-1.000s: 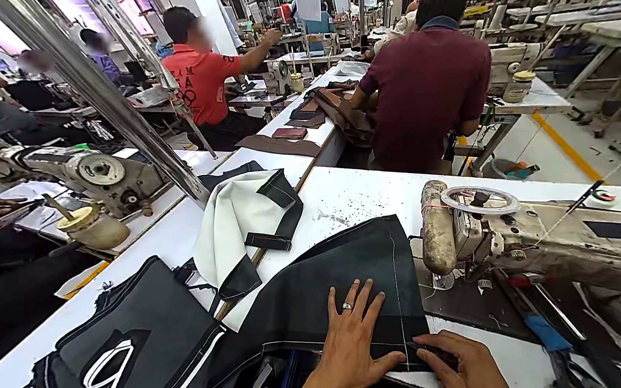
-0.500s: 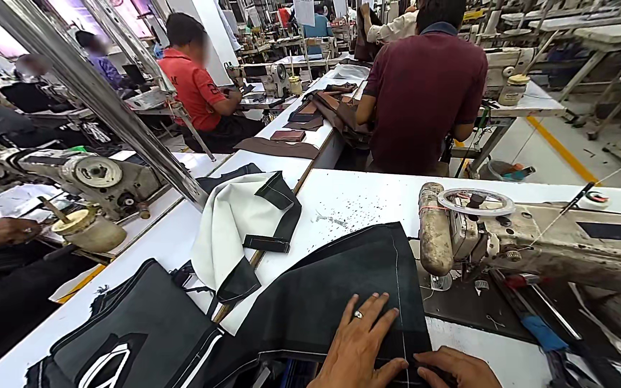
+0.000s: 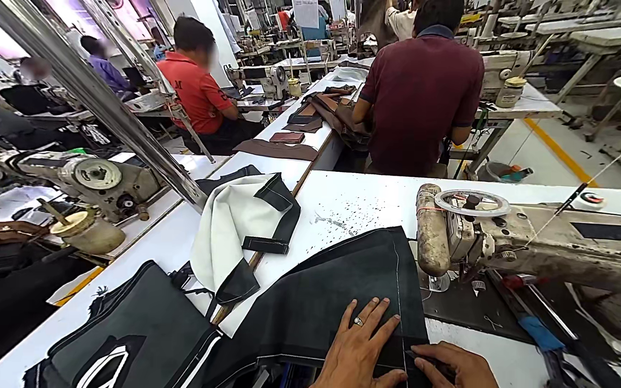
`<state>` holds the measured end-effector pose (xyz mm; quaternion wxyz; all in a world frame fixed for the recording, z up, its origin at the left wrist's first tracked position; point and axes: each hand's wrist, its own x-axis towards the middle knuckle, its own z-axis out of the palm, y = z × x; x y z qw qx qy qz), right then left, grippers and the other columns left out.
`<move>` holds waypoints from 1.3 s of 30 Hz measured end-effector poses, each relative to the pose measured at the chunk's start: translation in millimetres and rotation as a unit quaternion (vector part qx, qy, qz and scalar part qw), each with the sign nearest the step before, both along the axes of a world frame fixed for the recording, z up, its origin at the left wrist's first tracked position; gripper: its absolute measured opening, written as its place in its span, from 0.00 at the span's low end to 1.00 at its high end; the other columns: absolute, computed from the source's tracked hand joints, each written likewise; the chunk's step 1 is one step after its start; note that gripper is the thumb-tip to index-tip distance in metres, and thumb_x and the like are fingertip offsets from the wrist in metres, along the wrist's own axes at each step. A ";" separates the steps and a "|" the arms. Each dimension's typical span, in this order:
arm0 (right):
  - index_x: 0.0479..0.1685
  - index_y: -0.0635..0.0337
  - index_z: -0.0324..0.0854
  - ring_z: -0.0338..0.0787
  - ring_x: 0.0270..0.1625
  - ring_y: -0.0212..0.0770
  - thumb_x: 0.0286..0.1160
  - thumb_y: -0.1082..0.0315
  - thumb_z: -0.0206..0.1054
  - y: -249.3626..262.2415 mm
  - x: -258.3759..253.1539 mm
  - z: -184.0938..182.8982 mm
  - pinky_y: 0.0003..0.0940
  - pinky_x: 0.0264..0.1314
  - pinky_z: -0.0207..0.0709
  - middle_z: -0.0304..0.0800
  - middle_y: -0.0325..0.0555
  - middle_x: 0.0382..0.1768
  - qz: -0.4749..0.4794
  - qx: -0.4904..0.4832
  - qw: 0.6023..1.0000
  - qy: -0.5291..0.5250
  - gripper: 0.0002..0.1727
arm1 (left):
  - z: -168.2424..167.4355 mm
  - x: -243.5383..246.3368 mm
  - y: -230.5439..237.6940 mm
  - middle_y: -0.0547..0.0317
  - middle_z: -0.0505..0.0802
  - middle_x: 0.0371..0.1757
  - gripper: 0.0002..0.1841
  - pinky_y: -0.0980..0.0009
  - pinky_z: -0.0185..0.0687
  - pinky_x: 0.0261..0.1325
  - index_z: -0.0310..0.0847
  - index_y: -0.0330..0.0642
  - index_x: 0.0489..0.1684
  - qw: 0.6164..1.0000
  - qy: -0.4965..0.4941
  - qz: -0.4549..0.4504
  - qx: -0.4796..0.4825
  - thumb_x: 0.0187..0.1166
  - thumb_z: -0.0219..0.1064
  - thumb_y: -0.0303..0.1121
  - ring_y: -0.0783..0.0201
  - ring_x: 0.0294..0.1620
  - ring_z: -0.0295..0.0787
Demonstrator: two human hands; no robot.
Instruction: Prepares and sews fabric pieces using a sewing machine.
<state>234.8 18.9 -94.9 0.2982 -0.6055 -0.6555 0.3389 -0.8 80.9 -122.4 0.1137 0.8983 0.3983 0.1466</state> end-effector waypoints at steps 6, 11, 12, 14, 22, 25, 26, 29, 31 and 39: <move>0.55 0.53 0.95 0.93 0.39 0.40 0.81 0.59 0.68 -10.6 -1.4 5.9 0.40 0.46 0.87 0.94 0.45 0.38 0.028 0.012 0.998 -0.049 0.14 | 5.4 -0.6 -8.6 0.65 0.64 0.94 0.38 0.38 0.38 0.94 0.66 0.60 0.89 1.000 -0.013 -0.006 -0.017 0.82 0.53 0.68 0.61 0.95 0.52; 0.53 0.51 0.95 0.92 0.32 0.34 0.78 0.59 0.72 -5.3 1.7 5.8 0.33 0.38 0.90 0.93 0.41 0.36 0.003 -0.013 1.000 0.008 0.12 | 1.2 -1.8 -13.8 0.66 0.62 0.95 0.36 0.39 0.37 0.94 0.64 0.61 0.90 1.000 0.001 -0.009 -0.012 0.83 0.51 0.66 0.61 0.96 0.50; 0.53 0.52 0.95 0.91 0.30 0.34 0.77 0.60 0.73 -3.6 0.7 3.3 0.32 0.35 0.90 0.93 0.41 0.36 -0.011 -0.008 1.000 0.022 0.12 | 1.6 -1.8 -13.2 0.66 0.61 0.95 0.37 0.39 0.36 0.94 0.64 0.62 0.90 1.000 0.001 -0.010 -0.017 0.83 0.51 0.66 0.62 0.96 0.49; 0.54 0.53 0.95 0.91 0.30 0.33 0.78 0.61 0.72 -2.5 -0.8 1.2 0.31 0.34 0.90 0.93 0.41 0.36 -0.020 -0.006 0.999 0.026 0.12 | 0.7 -2.6 -13.0 0.67 0.61 0.95 0.37 0.38 0.36 0.94 0.63 0.63 0.90 1.000 0.000 -0.010 -0.021 0.83 0.51 0.67 0.62 0.96 0.49; 0.54 0.52 0.95 0.92 0.39 0.41 0.81 0.60 0.68 -7.3 -3.2 7.2 0.40 0.45 0.86 0.94 0.44 0.37 0.021 0.030 0.997 -0.067 0.14 | 3.8 -2.6 -18.5 0.62 0.64 0.94 0.46 0.37 0.39 0.93 0.64 0.56 0.90 0.999 -0.019 -0.021 -0.021 0.73 0.60 0.73 0.59 0.95 0.52; 0.55 0.54 0.95 0.93 0.41 0.43 0.83 0.60 0.67 -16.7 -2.8 9.3 0.42 0.47 0.86 0.94 0.47 0.38 0.045 0.035 0.996 -0.072 0.14 | 4.6 -3.5 -28.7 0.59 0.64 0.94 0.57 0.37 0.39 0.93 0.62 0.49 0.91 0.999 -0.022 -0.040 -0.023 0.60 0.68 0.77 0.59 0.95 0.53; 0.54 0.53 0.95 0.93 0.40 0.42 0.82 0.59 0.68 -16.7 -0.7 9.4 0.41 0.46 0.86 0.94 0.46 0.38 0.045 0.021 0.997 -0.056 0.14 | 2.2 -4.2 -31.3 0.60 0.63 0.95 0.60 0.37 0.38 0.93 0.60 0.49 0.92 0.999 -0.010 -0.045 -0.015 0.56 0.72 0.76 0.59 0.95 0.52; 0.53 0.52 0.95 0.91 0.33 0.35 0.78 0.59 0.72 -10.5 3.0 2.4 0.34 0.39 0.89 0.94 0.42 0.36 0.005 -0.002 1.000 0.011 0.12 | -3.8 -6.0 -33.0 0.60 0.59 0.96 0.63 0.38 0.40 0.93 0.55 0.48 0.94 0.998 0.024 -0.055 0.014 0.50 0.85 0.59 0.59 0.96 0.50; 0.54 0.52 0.95 0.91 0.31 0.34 0.78 0.60 0.72 -8.4 2.2 -1.1 0.33 0.36 0.89 0.93 0.42 0.37 -0.011 -0.001 1.000 0.025 0.13 | -6.4 -6.0 -32.2 0.60 0.60 0.96 0.56 0.38 0.42 0.93 0.55 0.48 0.94 0.997 0.031 -0.056 0.032 0.56 0.84 0.45 0.58 0.96 0.51; 0.55 0.52 0.95 0.91 0.38 0.42 0.83 0.60 0.66 -11.0 -5.9 4.7 0.40 0.42 0.85 0.93 0.46 0.37 0.018 0.057 0.994 -0.088 0.14 | -18.9 -3.2 -31.8 0.64 0.70 0.91 0.27 0.42 0.55 0.90 0.66 0.51 0.89 0.990 0.036 -0.033 0.135 0.89 0.50 0.26 0.61 0.92 0.63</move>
